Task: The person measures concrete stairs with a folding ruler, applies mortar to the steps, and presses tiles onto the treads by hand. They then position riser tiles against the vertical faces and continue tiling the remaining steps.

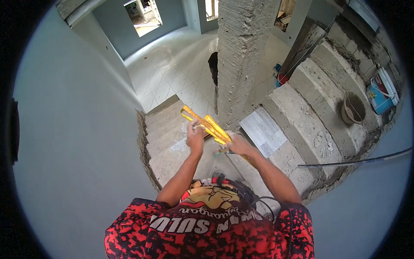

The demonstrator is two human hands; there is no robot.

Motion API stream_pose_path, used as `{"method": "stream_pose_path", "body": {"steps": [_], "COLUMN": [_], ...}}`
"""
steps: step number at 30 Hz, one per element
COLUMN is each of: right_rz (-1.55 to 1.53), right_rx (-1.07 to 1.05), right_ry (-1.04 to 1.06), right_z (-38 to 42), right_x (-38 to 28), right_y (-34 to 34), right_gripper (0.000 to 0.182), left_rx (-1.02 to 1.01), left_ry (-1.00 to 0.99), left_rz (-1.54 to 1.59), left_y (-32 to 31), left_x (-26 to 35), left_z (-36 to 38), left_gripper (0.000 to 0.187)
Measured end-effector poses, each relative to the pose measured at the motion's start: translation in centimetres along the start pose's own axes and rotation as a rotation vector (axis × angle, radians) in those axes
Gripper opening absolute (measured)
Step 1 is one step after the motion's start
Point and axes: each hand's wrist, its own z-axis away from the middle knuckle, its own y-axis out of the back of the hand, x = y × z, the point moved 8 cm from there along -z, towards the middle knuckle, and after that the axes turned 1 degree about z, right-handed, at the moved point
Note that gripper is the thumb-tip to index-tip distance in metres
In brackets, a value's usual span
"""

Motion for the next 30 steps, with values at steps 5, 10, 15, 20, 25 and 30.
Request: {"method": "stream_pose_path", "body": {"steps": [5, 10, 15, 20, 25, 30], "right_rz": [0.066, 0.051, -0.062, -0.121, -0.099, -0.131], "right_rx": [-0.027, -0.062, -0.14, -0.033, -0.117, -0.128], "right_ry": [-0.044, -0.11, -0.127, -0.079, -0.142, -0.13], "right_z": [6.7, 11.6, 13.8, 15.5, 15.8, 15.9], "right_x": [-2.3, -2.3, -1.4, -1.6, -1.1, -0.7], "right_y": [-0.1, -0.3, -1.7, -1.2, -2.4, -3.0], "right_gripper": [0.054, 0.05, 0.051, 0.047, 0.041, 0.04], "left_rx": [0.268, -0.613, -0.849, -0.931, -1.097, -1.212], "left_ry": [-0.27, 0.429, 0.624, 0.544, 0.505, 0.791], "left_rz": [-0.221, 0.155, 0.262, 0.026, -0.262, 0.119], "left_y": [8.0, 4.8, 2.9, 1.7, 0.9, 0.3], "left_x": [3.4, 2.2, 2.6, 3.3, 3.1, 4.5], "left_z": [-3.0, -1.0, 4.0, 5.4, 5.0, 5.2], "left_gripper": [0.054, 0.068, 0.066, 0.069, 0.071, 0.071]}}
